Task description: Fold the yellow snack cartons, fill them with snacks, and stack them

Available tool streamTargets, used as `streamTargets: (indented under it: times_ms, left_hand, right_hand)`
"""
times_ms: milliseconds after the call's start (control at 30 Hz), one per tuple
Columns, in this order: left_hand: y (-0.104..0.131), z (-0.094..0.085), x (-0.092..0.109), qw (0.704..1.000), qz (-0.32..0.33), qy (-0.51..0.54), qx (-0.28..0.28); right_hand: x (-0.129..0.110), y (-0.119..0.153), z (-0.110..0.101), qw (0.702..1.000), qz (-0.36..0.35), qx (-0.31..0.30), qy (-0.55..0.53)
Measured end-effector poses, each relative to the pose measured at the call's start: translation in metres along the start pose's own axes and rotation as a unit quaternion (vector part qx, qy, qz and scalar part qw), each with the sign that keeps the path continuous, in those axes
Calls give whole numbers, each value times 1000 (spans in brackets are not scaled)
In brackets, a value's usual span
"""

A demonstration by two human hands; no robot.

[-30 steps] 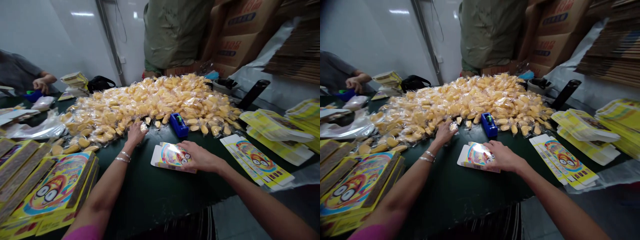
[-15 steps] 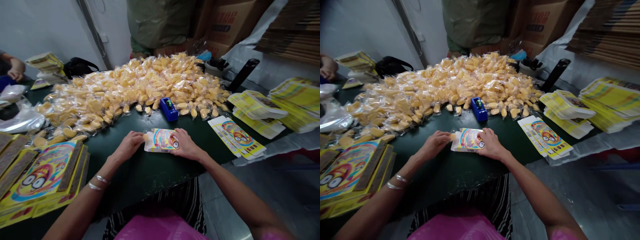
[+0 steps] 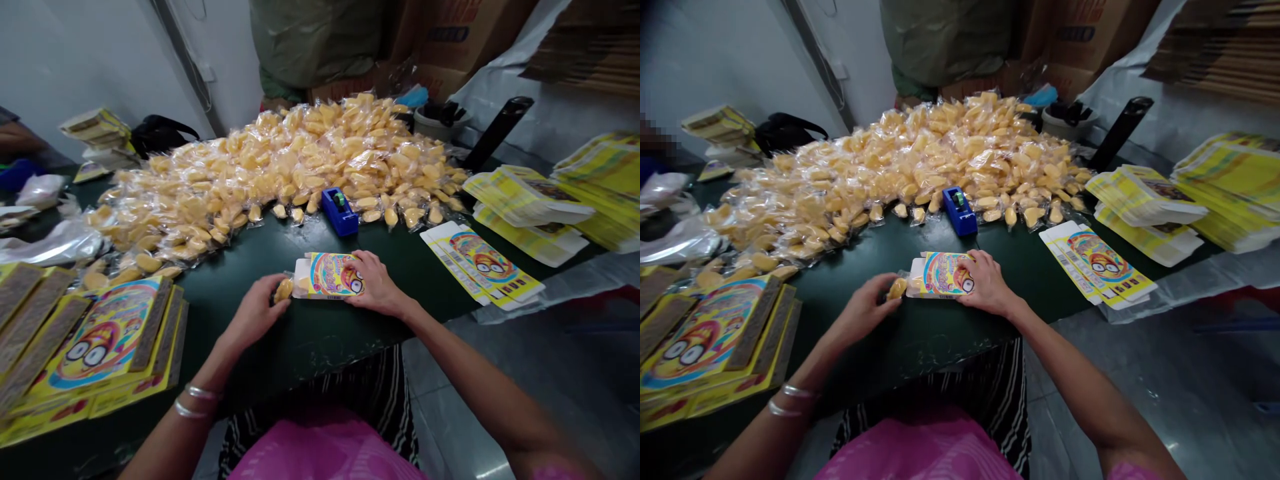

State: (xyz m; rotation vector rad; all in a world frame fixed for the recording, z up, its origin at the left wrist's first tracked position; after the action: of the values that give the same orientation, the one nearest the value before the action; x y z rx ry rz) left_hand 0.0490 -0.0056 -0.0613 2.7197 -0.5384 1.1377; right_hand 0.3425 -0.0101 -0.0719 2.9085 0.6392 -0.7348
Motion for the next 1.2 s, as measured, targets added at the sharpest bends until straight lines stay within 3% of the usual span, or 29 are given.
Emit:
streamTargets:
  times_ms: [67,167,267,367,500,567,633,733,800,867,933,1000,1100,1200]
  left_hand:
    - [-2,7,1,1000,-7,9,-24]
    - [-28,11,6,998,-1,39,-39]
    - [-56,10,17,990,14,99,-96]
    - [-65,13,30,975,19,171,-141]
    - [-67,22,35,971,5,197,-139]
    - [-83,18,33,976,-9,170,-137]
    - [-113,5,28,986,-25,124,-106]
    - [-168,-20,17,998,-42,32,15]
    - [-198,-26,8,997,-40,-26,65]
    - [-213,-23,-1,994,-30,-70,76]
    - [-212,-17,-11,992,-19,-96,74]
    - [-196,-16,-20,991,-11,-110,79]
    - [-151,-23,-25,989,2,-109,99]
    - [-94,-24,-16,991,42,-94,91]
  right_hand:
    - [1,0,1,1000,-4,5,-1]
    - [1,0,1,1000,-18,7,-7]
    - [1,1,1,999,-24,19,-13]
    - [1,2,3,999,-26,39,-23]
    - [0,1,8,998,-15,54,-27]
    - [0,1,10,998,-6,59,-32]
    - [0,1,11,998,-3,58,-35]
    - [1,0,12,998,-4,54,-31]
    - [2,0,13,998,-6,54,-29]
    - [2,0,12,998,-6,57,-31]
    - [2,0,11,998,-7,59,-34]
    - [2,1,10,998,-7,60,-35]
    - [4,2,10,998,-6,62,-32]
    - [5,2,11,997,-10,66,-29]
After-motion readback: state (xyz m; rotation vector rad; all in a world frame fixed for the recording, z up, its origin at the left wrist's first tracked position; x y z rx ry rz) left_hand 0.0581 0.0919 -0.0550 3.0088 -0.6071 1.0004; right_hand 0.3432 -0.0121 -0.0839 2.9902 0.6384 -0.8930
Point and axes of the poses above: each hand's wrist, its own y-axis away from the middle knuckle, its own z-axis out of the palm, x = y × z, the point moved 2 cm from there along -y, towards the middle knuckle, and after that the axes turned 10 degrees about -x, right-handed, at the moved point
